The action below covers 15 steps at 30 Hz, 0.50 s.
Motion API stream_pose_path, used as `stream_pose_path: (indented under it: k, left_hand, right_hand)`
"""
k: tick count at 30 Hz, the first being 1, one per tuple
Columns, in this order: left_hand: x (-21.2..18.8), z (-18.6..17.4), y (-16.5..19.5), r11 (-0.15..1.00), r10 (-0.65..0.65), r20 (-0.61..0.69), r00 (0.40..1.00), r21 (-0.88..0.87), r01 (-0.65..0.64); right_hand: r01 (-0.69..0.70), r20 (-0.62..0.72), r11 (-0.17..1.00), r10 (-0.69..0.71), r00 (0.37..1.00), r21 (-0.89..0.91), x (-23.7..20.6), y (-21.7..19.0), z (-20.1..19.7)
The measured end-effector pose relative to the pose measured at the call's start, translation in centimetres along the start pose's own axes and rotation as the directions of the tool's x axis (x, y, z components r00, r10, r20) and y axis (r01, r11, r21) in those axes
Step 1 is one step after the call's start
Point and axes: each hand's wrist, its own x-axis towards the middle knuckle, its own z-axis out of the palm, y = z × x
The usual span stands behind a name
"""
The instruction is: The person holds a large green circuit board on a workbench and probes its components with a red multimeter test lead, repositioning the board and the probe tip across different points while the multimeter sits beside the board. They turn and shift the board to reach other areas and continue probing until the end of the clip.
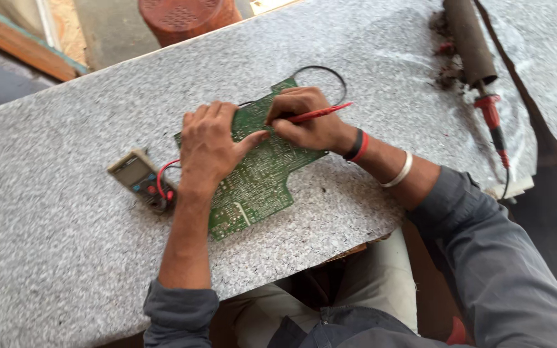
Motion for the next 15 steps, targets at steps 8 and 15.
stream_pose_path:
  k: [8, 15]
  left_hand:
    - [0.2, -0.1, -0.3, 1.000, -0.028, 0.030, 0.999, 0.006, 0.028]
    - [0.1, 0.8, -1.1, 1.000, 0.011, -0.029, 1.000, 0.005, -0.010]
  right_hand:
    - [-0.054, 0.012, 0.999, 0.054, 0.998, 0.000, 0.1, 0.0, 0.0]
    - [-0.060, 0.003, 0.998, 0.060, 0.998, -0.011, 0.3, -0.1, 0.2]
